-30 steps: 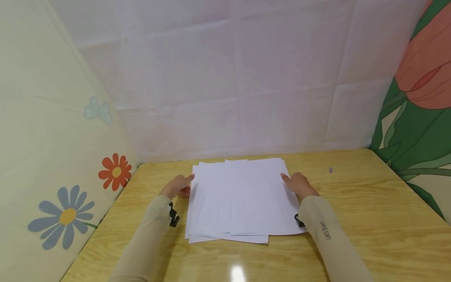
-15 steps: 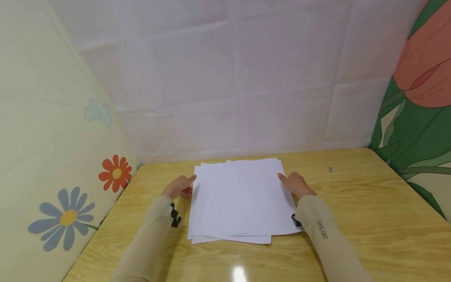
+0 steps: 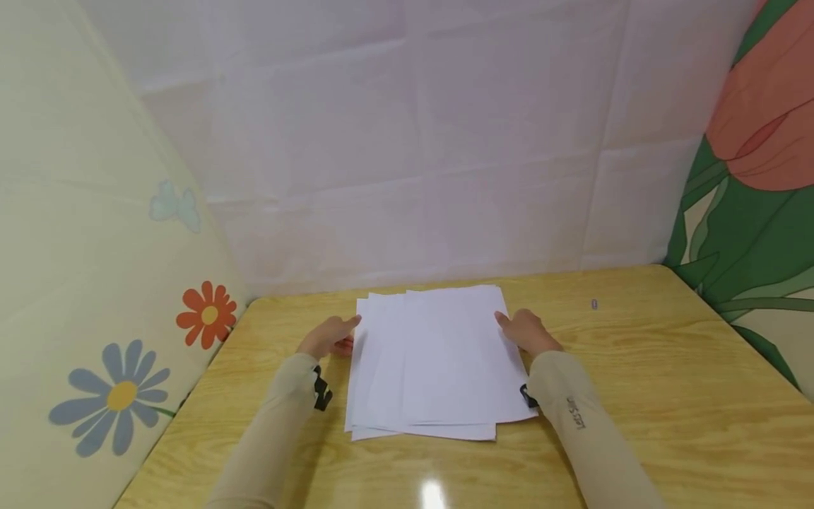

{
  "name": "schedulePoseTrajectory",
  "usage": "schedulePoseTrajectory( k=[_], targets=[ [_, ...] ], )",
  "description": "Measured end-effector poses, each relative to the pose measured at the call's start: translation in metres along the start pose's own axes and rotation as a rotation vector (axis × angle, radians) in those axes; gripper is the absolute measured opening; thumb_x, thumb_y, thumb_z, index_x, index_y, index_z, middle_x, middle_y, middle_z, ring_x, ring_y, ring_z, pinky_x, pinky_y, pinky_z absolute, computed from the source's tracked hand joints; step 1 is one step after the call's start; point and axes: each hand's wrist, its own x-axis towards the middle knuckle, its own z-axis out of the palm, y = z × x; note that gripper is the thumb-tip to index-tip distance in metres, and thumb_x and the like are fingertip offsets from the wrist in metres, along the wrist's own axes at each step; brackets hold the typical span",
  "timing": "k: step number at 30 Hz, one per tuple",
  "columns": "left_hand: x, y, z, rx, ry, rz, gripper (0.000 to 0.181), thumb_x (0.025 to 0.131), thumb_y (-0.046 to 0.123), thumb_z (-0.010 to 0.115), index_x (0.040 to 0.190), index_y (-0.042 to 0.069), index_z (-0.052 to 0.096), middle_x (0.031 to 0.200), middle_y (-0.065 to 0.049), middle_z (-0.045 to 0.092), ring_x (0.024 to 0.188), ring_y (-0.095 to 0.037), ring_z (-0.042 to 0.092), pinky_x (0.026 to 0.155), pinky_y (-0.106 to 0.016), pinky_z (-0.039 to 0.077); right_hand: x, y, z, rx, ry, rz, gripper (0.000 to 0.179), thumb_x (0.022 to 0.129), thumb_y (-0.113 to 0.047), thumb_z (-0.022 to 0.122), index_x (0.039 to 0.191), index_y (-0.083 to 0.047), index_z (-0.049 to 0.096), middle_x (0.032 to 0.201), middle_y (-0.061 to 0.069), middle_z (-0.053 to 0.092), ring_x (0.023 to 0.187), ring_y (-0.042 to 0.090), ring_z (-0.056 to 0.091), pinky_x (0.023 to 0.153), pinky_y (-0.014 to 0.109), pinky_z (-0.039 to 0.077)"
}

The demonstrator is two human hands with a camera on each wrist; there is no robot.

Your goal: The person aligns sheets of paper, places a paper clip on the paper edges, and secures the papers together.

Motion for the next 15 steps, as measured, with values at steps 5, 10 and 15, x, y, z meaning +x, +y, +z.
schedulePoseTrajectory(
  k=[5, 10, 15],
  targets=[
    [0.0005, 0.002, 0.0012, 0.02, -0.007, 0.005, 0.049, 0.102, 0.038, 0.046, 0.116, -0.009, 0.052, 0.079, -0.009, 0.05, 0.064, -0.017, 0.054, 0.066, -0.03, 0.056, -0.0024, -0.0016, 0.0008, 0.009, 0.001, -0.024, 0.055, 0.104, -0.037, 0.035, 0.105, 0.017, 0.045, 0.071, 0.012, 0.046, 0.064, 0.022, 0.045, 0.059, 0.03, 0.039],
    [0.0, 0.0021, 0.0028, 0.04, -0.029, 0.019, 0.055, 0.102, 0.039, 0.045, 0.127, -0.01, 0.048, 0.084, -0.011, 0.052, 0.068, -0.02, 0.059, 0.069, -0.031, 0.056, -0.0014, -0.0025, 0.0023, 0.002, 0.004, -0.032, 0.053, 0.103, -0.036, 0.037, 0.102, 0.016, 0.046, 0.07, 0.011, 0.046, 0.062, 0.02, 0.045, 0.058, 0.03, 0.039],
    [-0.0011, 0.0039, 0.0054, 0.065, -0.029, 0.022, 0.056, 0.102, 0.039, 0.045, 0.126, -0.01, 0.048, 0.086, -0.012, 0.053, 0.071, -0.022, 0.061, 0.071, -0.033, 0.056, -0.001, -0.0069, 0.0037, -0.005, -0.011, 0.007, 0.055, 0.104, -0.035, 0.037, 0.106, 0.019, 0.046, 0.073, 0.013, 0.048, 0.065, 0.023, 0.049, 0.062, 0.031, 0.042]
  ],
)
